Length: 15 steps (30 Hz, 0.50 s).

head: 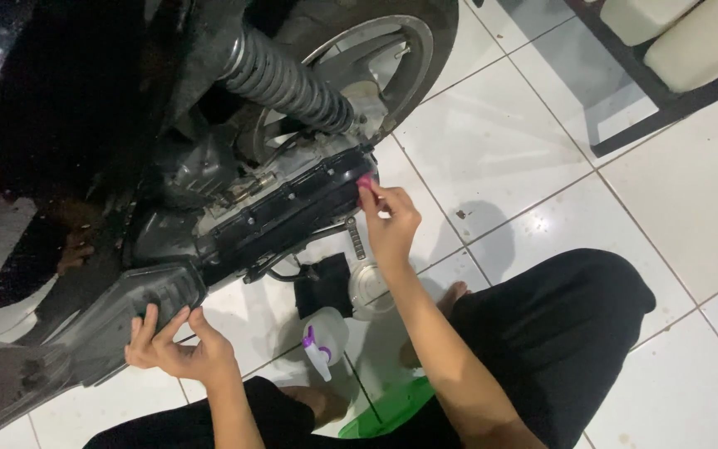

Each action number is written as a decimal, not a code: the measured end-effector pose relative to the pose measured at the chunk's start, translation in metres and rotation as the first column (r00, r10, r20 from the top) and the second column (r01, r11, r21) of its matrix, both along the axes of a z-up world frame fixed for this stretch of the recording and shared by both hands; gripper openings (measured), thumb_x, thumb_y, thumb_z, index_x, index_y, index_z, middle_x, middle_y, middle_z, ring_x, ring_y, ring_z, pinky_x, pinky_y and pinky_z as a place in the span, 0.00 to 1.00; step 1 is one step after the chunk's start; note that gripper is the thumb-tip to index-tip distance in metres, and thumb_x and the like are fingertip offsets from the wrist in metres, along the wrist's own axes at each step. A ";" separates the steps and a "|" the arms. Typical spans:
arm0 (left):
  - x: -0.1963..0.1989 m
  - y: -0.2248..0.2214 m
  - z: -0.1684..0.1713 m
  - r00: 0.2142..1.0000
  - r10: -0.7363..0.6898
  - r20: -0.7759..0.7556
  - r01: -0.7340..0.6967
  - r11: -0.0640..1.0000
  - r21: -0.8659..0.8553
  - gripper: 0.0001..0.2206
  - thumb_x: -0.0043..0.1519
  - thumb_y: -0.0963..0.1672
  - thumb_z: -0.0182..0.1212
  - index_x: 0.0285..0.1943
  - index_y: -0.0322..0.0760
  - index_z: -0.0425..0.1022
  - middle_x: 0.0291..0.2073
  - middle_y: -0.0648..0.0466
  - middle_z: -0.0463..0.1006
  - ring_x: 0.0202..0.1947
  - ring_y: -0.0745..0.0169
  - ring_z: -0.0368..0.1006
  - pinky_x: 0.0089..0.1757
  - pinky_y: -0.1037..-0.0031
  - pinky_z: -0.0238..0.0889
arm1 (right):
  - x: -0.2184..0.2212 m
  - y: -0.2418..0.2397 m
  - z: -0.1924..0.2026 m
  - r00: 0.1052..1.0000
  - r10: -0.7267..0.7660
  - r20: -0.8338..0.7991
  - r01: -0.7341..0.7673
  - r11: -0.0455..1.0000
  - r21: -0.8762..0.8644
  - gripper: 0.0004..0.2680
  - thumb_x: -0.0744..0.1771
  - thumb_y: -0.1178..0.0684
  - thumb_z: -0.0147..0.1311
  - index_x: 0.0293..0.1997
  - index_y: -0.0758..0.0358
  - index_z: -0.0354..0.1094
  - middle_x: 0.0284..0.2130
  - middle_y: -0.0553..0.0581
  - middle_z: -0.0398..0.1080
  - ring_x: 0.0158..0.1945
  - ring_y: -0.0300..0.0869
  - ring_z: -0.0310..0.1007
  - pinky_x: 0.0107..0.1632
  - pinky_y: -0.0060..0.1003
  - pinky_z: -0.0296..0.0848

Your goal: The person sits on the floor and scrubs the lower side panel and engine area of a black motorcycle with a pink sponge. They repeatedly dip the sponge into a bucket of water to rinse it before continuing to scrub the vehicle's surface.

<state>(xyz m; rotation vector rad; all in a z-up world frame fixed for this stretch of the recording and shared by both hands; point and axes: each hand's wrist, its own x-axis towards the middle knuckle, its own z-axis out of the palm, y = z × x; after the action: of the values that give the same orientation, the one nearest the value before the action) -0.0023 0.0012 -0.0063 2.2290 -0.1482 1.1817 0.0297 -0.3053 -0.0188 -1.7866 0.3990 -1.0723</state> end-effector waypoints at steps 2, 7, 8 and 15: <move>0.000 -0.005 0.003 1.000 -0.009 0.000 0.009 1.000 -0.009 0.12 0.72 0.49 0.59 0.45 0.36 0.72 0.60 0.47 0.70 0.70 0.35 0.56 0.67 0.36 0.46 | -0.001 -0.005 0.005 1.000 -0.002 -0.020 0.002 1.000 0.023 0.07 0.66 0.58 0.64 0.47 0.62 0.78 0.31 0.56 0.76 0.28 0.37 0.70 0.33 0.29 0.73; 0.000 -0.002 0.002 0.999 0.031 0.016 -0.031 0.999 0.006 0.12 0.71 0.49 0.61 0.43 0.37 0.74 0.59 0.49 0.73 0.69 0.39 0.60 0.66 0.42 0.42 | 0.002 -0.006 -0.005 0.995 -0.068 -0.074 0.073 0.995 0.064 0.07 0.66 0.56 0.64 0.48 0.61 0.78 0.29 0.55 0.74 0.29 0.37 0.67 0.32 0.30 0.71; 0.000 -0.002 0.003 0.999 0.031 0.009 -0.031 0.999 0.016 0.13 0.71 0.50 0.60 0.43 0.37 0.73 0.59 0.49 0.72 0.69 0.39 0.59 0.66 0.41 0.42 | 0.001 -0.003 -0.002 0.999 -0.030 -0.035 0.030 0.999 0.014 0.07 0.66 0.58 0.65 0.46 0.64 0.78 0.30 0.57 0.75 0.29 0.39 0.69 0.34 0.31 0.73; 0.002 -0.003 -0.001 1.000 0.014 0.004 -0.014 1.000 -0.001 0.12 0.72 0.49 0.59 0.45 0.37 0.73 0.60 0.49 0.70 0.70 0.37 0.57 0.67 0.38 0.43 | 0.005 0.003 -0.002 0.999 0.005 0.045 -0.005 1.000 0.001 0.08 0.67 0.61 0.63 0.49 0.65 0.76 0.29 0.55 0.70 0.29 0.39 0.66 0.34 0.32 0.71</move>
<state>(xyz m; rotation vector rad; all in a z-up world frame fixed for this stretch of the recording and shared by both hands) -0.0004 -0.0018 -0.0070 2.2303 -0.1344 1.1936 0.0350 -0.3024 -0.0207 -1.7590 0.3679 -1.1065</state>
